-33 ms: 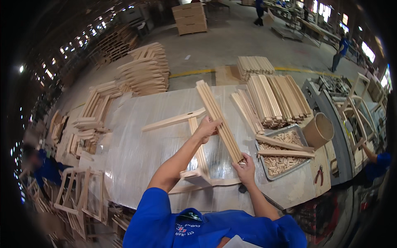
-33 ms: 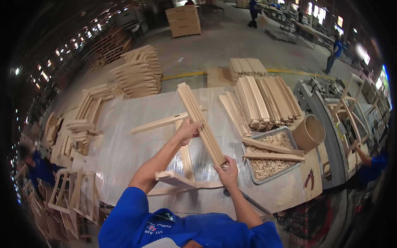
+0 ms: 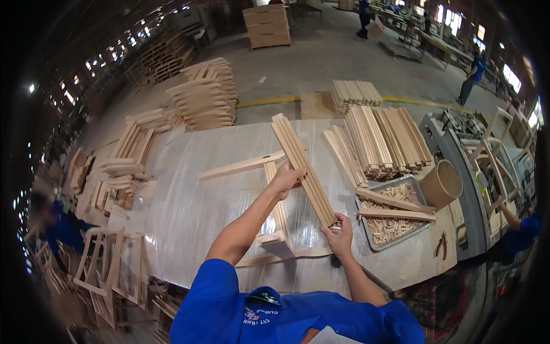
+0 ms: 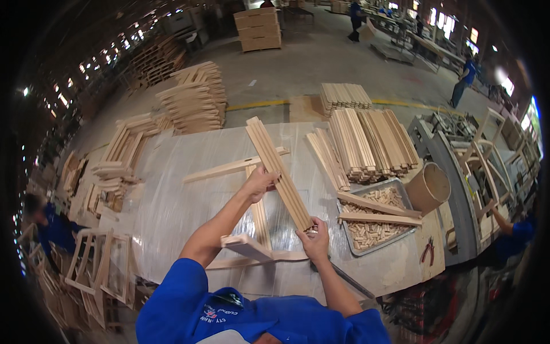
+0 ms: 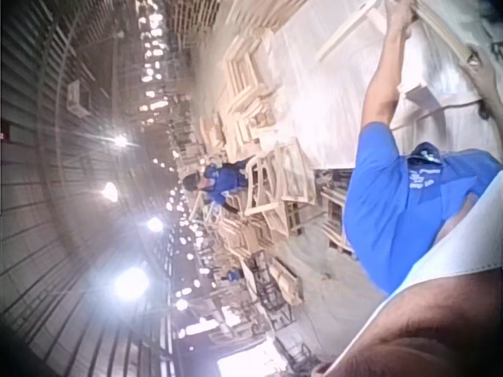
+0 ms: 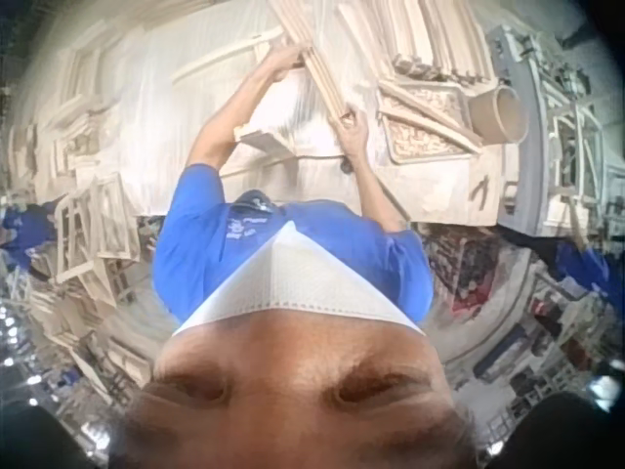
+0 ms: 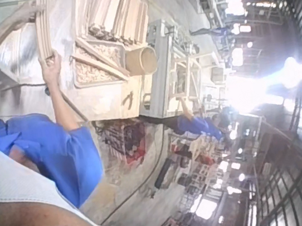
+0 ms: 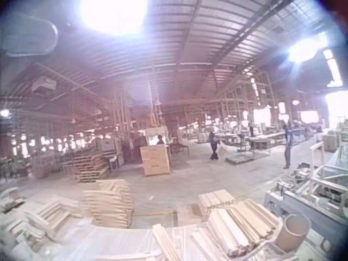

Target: The person assembles a wooden chair frame by inserting wooden dowels into pre-drilled holes and tapping them with a rubber mallet. They repeatedly pick up frame parts, align joints, and secure them with dowels, then place the assembled frame aside.

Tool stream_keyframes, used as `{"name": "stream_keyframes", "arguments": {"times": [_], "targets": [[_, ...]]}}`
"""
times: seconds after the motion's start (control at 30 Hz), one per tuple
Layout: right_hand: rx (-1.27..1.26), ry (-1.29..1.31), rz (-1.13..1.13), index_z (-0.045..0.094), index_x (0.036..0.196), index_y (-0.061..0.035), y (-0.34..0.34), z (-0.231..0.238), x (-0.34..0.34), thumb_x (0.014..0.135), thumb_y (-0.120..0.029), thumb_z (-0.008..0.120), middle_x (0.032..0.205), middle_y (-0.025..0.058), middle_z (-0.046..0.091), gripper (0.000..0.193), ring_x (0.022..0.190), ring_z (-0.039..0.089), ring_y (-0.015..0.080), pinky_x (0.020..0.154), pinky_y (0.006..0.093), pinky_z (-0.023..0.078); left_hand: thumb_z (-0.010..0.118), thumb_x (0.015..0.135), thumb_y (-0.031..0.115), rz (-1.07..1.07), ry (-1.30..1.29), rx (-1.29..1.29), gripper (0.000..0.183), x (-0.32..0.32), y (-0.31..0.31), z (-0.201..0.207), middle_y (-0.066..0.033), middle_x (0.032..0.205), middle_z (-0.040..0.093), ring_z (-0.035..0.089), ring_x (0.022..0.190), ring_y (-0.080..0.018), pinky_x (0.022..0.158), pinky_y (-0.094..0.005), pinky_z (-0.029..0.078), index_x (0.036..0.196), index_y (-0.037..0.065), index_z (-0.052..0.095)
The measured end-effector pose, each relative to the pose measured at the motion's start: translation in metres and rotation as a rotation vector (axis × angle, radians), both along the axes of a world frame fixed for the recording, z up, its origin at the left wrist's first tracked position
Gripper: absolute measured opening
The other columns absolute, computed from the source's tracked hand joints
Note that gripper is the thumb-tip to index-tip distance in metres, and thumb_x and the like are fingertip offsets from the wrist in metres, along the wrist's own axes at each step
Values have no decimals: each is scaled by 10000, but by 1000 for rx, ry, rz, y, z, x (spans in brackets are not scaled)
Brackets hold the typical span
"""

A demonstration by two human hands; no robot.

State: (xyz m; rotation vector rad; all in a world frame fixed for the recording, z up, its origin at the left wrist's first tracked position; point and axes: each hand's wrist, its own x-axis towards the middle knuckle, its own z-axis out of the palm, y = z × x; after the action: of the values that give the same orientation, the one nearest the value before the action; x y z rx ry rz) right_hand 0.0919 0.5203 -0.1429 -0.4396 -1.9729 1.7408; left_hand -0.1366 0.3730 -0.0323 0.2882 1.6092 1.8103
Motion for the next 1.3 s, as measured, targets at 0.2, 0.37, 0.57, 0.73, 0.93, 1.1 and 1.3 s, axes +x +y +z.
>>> {"name": "stream_keyframes", "arguments": {"times": [0.2,0.37,0.57,0.73,0.93,1.1,1.3], "targets": [[68,-81,103,620,1246,-3,-17,5,-13,808,-62,862,1093,83,689,504,985,680,183,759,288,590,669,1033,190,1,-68,322,244,10,-53,-18,-12,1106,674,673,995,-152,927,-385,582,1247,145,561],[-86,-35,138,655,1189,0,-4,50,-37,852,-95,839,1002,46,705,395,856,653,114,759,272,545,735,992,267,-116,265,-325,342,-10,-110,22,-29,1100,683,678,999,-175,848,-358,569,1259,106,596],[996,260,161,699,1114,-43,-6,220,-74,803,-105,843,945,101,700,349,845,642,231,745,377,514,818,859,246,50,1586,-624,468,5,-112,79,-155,991,724,704,962,-350,836,-481,537,1248,66,631],[1118,231,219,658,1243,-61,-14,250,-93,782,-138,870,1103,147,690,513,1001,654,287,863,425,515,773,887,146,-277,1050,-561,400,-21,-90,54,-135,1050,757,718,1033,-331,935,-461,555,1260,68,650],[672,-141,-43,618,1318,-8,57,141,-20,880,-120,781,1168,199,693,480,1107,674,353,951,420,531,778,953,267,191,813,-255,404,-169,-123,34,-159,1169,754,708,1073,-205,946,-369,557,1242,4,677],[850,-735,34,670,1226,-31,70,-11,116,803,-230,838,1137,236,666,496,1086,636,434,949,496,520,814,925,261,178,612,-86,407,-244,-117,6,-103,1135,745,692,1048,-197,936,-355,543,1219,6,695],[835,-872,-75,669,1128,-51,32,-43,152,754,-164,837,1054,214,616,425,1045,623,437,904,507,511,812,929,349,166,564,-143,415,-270,-110,-26,-55,1095,721,631,937,-136,822,-318,518,1187,33,735]]}}
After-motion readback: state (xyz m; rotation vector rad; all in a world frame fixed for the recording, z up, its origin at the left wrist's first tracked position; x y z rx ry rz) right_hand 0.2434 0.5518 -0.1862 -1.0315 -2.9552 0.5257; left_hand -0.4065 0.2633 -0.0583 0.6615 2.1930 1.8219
